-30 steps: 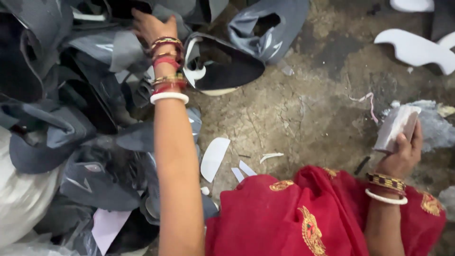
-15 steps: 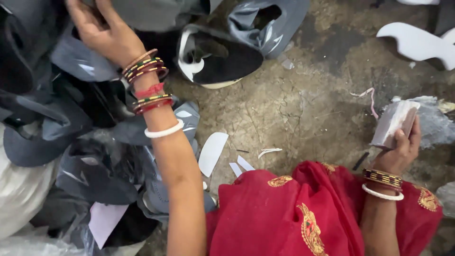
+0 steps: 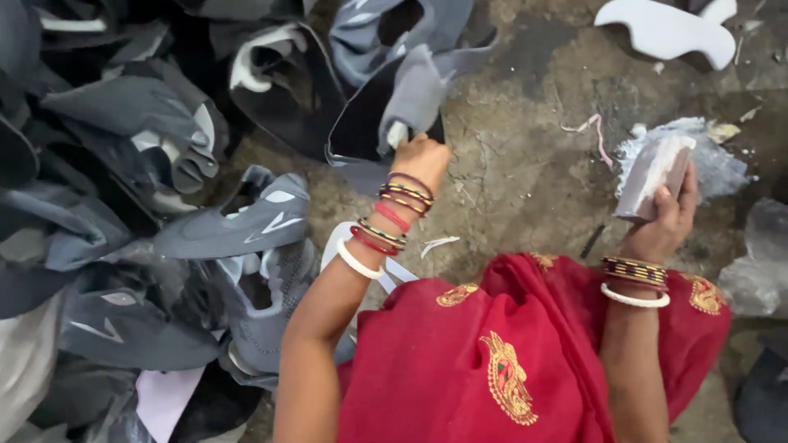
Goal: The person scrubs the exterior and interior of several grey slip-on shoes using a small rectangular block. They handle each shoe one at a time, turning it over to clean different sides and the inside, then place it aside.
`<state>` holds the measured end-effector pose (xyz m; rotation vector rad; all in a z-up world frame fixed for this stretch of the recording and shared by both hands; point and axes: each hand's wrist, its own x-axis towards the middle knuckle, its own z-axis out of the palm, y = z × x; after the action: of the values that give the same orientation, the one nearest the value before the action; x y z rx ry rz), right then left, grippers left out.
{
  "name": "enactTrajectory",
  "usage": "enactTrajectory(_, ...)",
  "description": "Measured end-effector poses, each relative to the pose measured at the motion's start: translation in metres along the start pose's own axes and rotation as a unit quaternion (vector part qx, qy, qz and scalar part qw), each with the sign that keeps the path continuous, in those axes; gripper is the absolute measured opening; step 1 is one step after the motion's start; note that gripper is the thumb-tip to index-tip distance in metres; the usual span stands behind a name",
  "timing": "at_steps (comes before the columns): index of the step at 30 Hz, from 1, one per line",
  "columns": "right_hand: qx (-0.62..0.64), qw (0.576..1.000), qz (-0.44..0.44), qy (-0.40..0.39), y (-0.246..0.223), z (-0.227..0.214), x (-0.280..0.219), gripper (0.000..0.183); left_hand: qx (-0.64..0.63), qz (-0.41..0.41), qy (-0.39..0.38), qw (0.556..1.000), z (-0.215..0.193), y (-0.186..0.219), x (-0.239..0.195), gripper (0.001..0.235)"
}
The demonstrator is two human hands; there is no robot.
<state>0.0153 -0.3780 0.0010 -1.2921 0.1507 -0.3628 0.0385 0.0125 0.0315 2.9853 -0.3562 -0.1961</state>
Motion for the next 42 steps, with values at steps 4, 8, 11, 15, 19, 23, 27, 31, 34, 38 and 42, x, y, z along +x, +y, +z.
enactTrajectory(4,-0.024,1.000,-0.009,-0.018,0.010,-0.005,0.003,0.063,-0.039,0.008,0.016,0.999,-0.049,0.001,-0.023,0.040)
enactTrajectory(8,0.005,1.000,0.002,-0.017,0.013,-0.002,0.001,0.063,-0.115,-0.035,0.197,0.973,-0.094,-0.024,-0.029,0.058)
enactTrajectory(11,0.005,1.000,0.010,-0.011,0.005,0.004,-0.001,0.062,-0.131,-0.088,0.244,0.957,-0.101,-0.040,-0.026,0.037)
enactTrajectory(15,0.000,1.000,0.022,0.009,0.004,0.006,-0.002,0.063,-0.149,0.014,0.298,0.943,-0.063,-0.026,-0.005,0.036)
enactTrajectory(19,-0.009,1.000,0.015,0.015,0.006,0.003,0.000,0.060,0.032,-0.097,0.179,0.979,-0.067,-0.008,0.005,0.071)
enactTrajectory(23,-0.517,0.849,-0.104,0.035,-0.015,0.028,0.007,0.056,-0.229,0.030,0.244,0.942,-0.117,-0.001,-0.016,0.051)
enactTrajectory(27,-0.466,0.879,-0.074,-0.065,-0.053,0.072,-0.002,0.052,-0.503,0.101,0.356,0.781,-0.138,0.007,-0.020,0.038)
enactTrajectory(31,-0.139,0.962,0.153,-0.176,-0.041,0.116,-0.042,0.055,-0.834,0.020,0.221,0.505,-0.101,0.029,-0.029,0.051)
enactTrajectory(34,0.230,0.867,0.376,-0.233,-0.005,0.135,-0.051,0.052,-0.883,0.062,0.144,0.443,-0.072,0.042,-0.014,0.050)
enactTrajectory(38,-0.188,0.939,0.161,-0.237,-0.013,0.154,-0.090,0.040,-0.813,0.014,0.228,0.536,0.030,0.033,0.007,0.036)
enactTrajectory(42,-0.211,0.946,0.156,-0.189,0.082,0.107,-0.083,0.031,-0.884,-0.127,0.142,0.426,0.111,0.025,0.035,0.055)
